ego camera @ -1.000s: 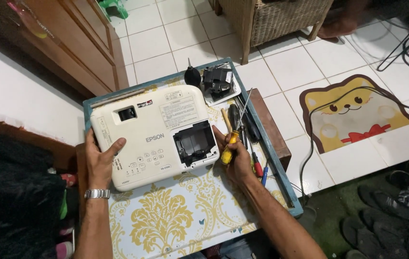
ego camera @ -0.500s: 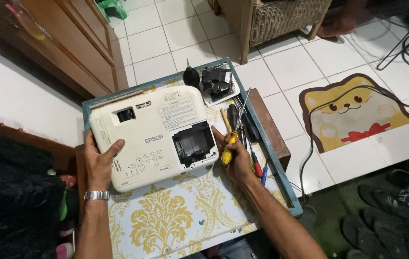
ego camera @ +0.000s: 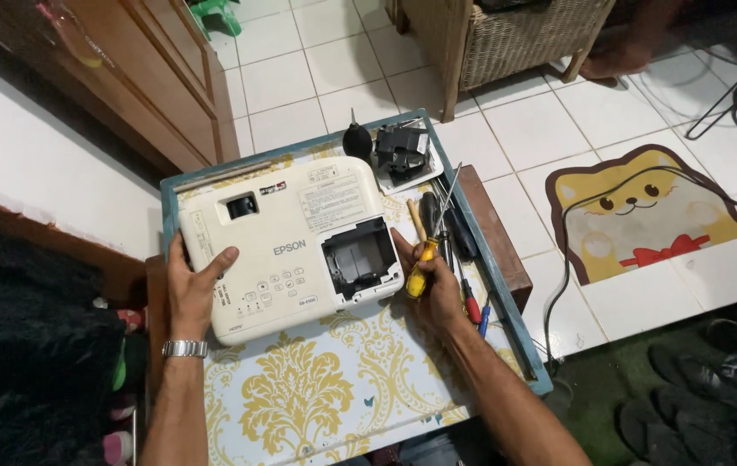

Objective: Removing the lamp cover and unscrewing internal components of a projector for maintenance or repair.

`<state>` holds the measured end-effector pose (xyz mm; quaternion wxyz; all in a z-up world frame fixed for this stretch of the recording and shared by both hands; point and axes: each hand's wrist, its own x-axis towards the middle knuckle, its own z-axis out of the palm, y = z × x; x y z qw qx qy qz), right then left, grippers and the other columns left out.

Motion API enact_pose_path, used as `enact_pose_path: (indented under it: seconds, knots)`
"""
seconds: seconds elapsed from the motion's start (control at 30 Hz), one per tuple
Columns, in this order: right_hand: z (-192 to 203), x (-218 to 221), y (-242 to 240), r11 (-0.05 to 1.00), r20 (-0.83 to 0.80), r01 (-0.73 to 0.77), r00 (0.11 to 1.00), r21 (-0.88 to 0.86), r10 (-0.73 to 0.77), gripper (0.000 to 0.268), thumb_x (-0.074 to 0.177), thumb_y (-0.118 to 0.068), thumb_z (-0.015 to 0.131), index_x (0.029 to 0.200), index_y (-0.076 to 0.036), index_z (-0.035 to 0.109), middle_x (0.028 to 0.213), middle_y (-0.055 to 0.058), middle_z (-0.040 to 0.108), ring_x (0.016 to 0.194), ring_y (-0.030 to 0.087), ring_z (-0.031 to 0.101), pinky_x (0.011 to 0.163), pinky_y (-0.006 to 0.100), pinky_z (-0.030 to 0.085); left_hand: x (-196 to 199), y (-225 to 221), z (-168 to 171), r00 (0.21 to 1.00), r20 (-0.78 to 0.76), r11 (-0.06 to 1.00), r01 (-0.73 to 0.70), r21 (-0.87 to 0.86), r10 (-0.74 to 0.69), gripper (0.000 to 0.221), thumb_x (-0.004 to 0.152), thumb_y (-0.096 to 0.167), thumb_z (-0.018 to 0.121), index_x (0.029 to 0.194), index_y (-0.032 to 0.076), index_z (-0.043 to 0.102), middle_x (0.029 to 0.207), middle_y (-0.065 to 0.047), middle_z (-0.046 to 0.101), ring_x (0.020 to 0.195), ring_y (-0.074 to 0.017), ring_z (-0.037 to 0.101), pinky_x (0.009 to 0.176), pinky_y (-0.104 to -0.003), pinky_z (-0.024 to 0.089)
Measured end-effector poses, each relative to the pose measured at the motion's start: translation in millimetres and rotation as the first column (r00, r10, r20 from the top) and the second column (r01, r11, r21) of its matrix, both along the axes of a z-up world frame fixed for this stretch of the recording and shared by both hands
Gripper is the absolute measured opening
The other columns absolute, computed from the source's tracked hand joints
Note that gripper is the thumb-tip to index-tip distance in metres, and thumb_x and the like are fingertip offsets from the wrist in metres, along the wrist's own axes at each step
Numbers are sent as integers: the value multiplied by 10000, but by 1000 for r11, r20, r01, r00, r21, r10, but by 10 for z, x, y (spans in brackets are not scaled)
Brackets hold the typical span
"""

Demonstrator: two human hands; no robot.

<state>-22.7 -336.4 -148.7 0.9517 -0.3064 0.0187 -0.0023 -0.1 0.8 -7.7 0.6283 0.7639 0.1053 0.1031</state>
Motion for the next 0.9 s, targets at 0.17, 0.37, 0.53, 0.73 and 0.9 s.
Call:
enact_pose_path:
  seconds: [0.17, 0.37, 0.53, 0.73, 0.9]
  knots:
    - [347, -41, 73, 997, -47, 8, 999, -76, -11, 184, 781, -132, 490, 959, -134, 448, 1299, 244, 635, 1064, 315, 652, 741, 322, 527, -9, -101, 129, 999, -51, 1000, -9, 17, 10, 976, 739, 331, 934, 1513, 25, 423, 1167, -140, 591, 1060, -248, 591, 977, -413, 495]
    - [433, 16, 139, 982, -69, 29, 997, -186, -42, 205, 729, -134, 506, 928, -139, 459, 1237, 224, 715, 786, 195, 664, 590, 279, 462, 62, -138, 162, 981, -192, 996, -3, 84, 19, 1020, 748, 433, 925, 1540, 36, 420, 1166, -155, 613, 1070, -270, 616, 964, -443, 490]
    - [229, 111, 140, 981, -30, 33, 999, -191, -40, 191, 720, -112, 476, 910, -123, 495, 1459, 258, 605, 1073, 262, 690, 705, 257, 466, 156, -121, 74, 967, -253, 992, 10, 123, 22, 1011, 750, 471, 925, 1535, 52, 446, 1155, -133, 625, 1064, -262, 626, 952, -441, 493]
    - [154, 101, 121, 951, 3, 64, 998, -302, -66, 260, 699, -63, 487, 957, -73, 509, 1439, 275, 611, 1012, 242, 667, 755, 271, 447, 133, -187, 187, 954, -299, 989, 40, 144, 5, 973, 777, 452, 900, 1515, 4, 451, 1166, -169, 619, 1082, -288, 623, 961, -445, 483]
    - [273, 74, 70, 912, 10, 44, 999, -407, -44, 340, 701, 6, 526, 1035, -54, 543, 1480, 262, 580, 1272, 314, 619, 923, 322, 473, 123, -184, 196, 951, -310, 987, 46, 157, 5, 987, 782, 497, 888, 1517, 9, 448, 1174, -165, 622, 1101, -283, 629, 959, -447, 487]
